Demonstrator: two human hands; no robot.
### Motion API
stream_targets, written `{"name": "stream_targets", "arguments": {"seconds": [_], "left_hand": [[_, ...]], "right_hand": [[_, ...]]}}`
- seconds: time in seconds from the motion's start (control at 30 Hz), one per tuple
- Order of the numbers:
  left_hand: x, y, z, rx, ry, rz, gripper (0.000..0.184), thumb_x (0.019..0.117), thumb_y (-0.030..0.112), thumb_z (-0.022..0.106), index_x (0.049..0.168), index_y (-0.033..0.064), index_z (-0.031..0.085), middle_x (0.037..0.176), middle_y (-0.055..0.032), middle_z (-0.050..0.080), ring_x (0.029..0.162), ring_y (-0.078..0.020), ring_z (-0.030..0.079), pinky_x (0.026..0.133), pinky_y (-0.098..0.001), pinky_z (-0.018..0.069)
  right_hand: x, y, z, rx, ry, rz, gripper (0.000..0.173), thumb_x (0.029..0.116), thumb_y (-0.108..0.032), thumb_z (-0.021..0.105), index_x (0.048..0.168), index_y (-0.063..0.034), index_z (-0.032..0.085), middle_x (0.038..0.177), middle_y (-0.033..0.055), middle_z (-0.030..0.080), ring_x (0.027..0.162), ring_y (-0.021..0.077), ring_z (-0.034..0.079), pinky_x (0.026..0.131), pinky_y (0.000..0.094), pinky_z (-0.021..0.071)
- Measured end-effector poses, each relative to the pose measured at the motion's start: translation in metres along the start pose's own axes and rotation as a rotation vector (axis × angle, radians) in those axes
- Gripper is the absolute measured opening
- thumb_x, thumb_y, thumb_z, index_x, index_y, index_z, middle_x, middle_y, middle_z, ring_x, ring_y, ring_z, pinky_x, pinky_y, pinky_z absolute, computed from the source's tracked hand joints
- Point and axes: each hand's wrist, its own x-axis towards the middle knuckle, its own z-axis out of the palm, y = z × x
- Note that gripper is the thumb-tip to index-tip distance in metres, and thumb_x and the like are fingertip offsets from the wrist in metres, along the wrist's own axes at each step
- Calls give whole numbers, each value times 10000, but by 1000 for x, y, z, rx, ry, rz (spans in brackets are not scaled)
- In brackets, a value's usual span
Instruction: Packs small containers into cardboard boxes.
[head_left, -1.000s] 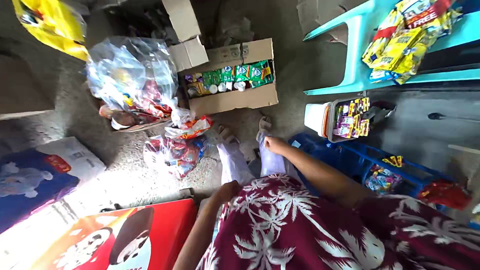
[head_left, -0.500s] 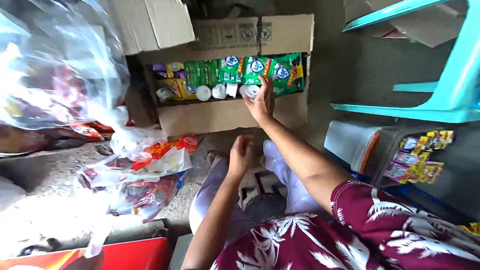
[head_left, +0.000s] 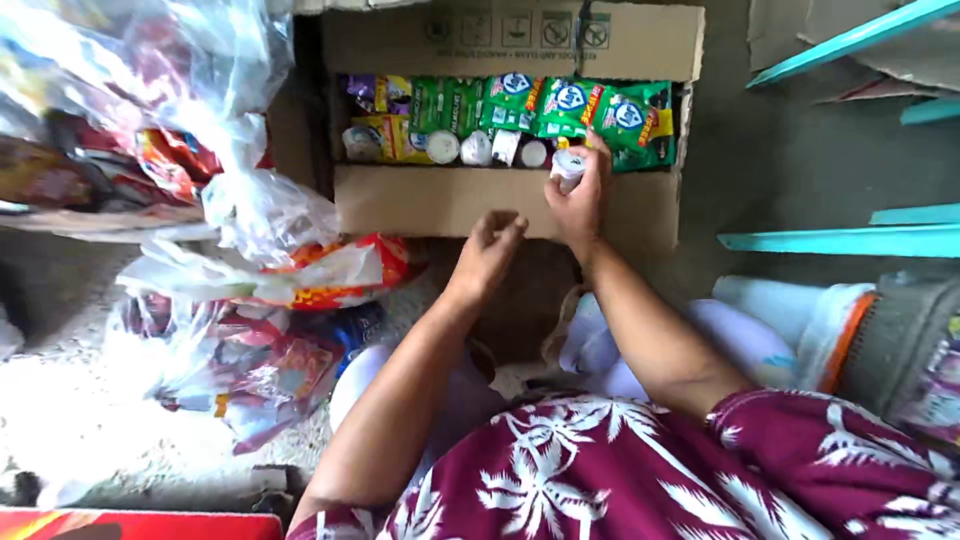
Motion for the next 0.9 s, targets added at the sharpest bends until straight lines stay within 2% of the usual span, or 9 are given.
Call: {"name": "stream_targets", "arguments": {"seconds": [0.13, 0.2, 0.27, 0.33, 0.43, 0.5, 0.57, 0.77, 0.9], "left_hand": [[-9, -7, 20, -468, 90, -133, 624, 1097, 500, 222, 1523, 66, 362, 1434, -141, 518, 1174, -237, 614, 966, -425, 522], [-12, -12, 24, -641, 53, -173, 644, 1079, 564, 169, 1444, 83, 395, 1243, -114, 625, 1038, -225, 668, 876, -420, 570], [-10, -14, 24, -734, 67, -219, 568, 1097, 495, 224, 1336, 53, 489, 1075, -111, 654, 871, -198, 691, 758, -354, 603], [-9, -15, 23, -715, 86, -239, 424, 1103, 356, 326, 1310, 36, 512, 1056, -109, 637, 828, -181, 678, 713, -308, 591], [-10, -9, 17, -695, 97, -204, 423, 1110, 370, 323, 1284, 41, 526, 1039, -104, 649, 821, -177, 685, 718, -304, 593], [-12, -6, 12, -724, 120, -184, 504, 1116, 428, 268, 1305, 36, 523, 1051, -120, 660, 821, -191, 693, 724, -320, 599], [-11, -6, 7, -718, 137, -145, 571, 1113, 459, 193, 1361, 45, 498, 1052, -120, 662, 817, -192, 687, 724, -333, 590], [-9, -3, -3, -719, 185, -122, 618, 1109, 492, 145, 1470, 49, 379, 1124, -147, 626, 862, -215, 670, 746, -357, 578], [-7, -2, -7, -715, 177, -129, 636, 1106, 502, 140, 1473, 43, 383, 1140, -161, 628, 877, -225, 670, 756, -359, 573]], "right_hand": [[-36, -50, -42, 213, -174, -10, 529, 886, -188, 721, 1271, 131, 548, 1428, 313, 527, 1298, 332, 582, 1010, 409, 545], [-50, -69, -57, 271, -222, -123, 553, 957, -291, 643, 1281, 140, 520, 1383, 315, 559, 1209, 322, 644, 990, 420, 563], [-42, -74, -64, 213, -259, -84, 477, 1010, -286, 545, 1287, 102, 563, 1328, 262, 629, 1170, 299, 664, 982, 430, 546], [-16, -70, -63, 64, -359, 76, 353, 1035, -201, 533, 1260, 56, 621, 1257, 219, 669, 1139, 292, 676, 980, 432, 553], [31, -60, -35, -191, -477, 183, 278, 1028, -132, 543, 1212, 25, 680, 1212, 218, 683, 1123, 339, 670, 990, 484, 526], [52, -64, -15, -387, -605, 279, 372, 1024, -237, 591, 1303, 2, 650, 1276, 239, 663, 1212, 403, 632, 1020, 580, 493], [64, -77, 4, -562, -709, 368, 521, 987, -376, 644, 1295, 44, 634, 1294, 291, 636, 1231, 463, 606, 979, 657, 481], [78, -98, 32, -784, -730, 487, 485, 907, -295, 701, 1242, 53, 658, 1332, 256, 632, 1261, 428, 595, 967, 658, 461], [73, -86, 35, -754, -669, 486, 787, 878, -293, 753, 1520, 2, 405, 1319, 284, 627, 1226, 465, 608, 967, 663, 464]]}}
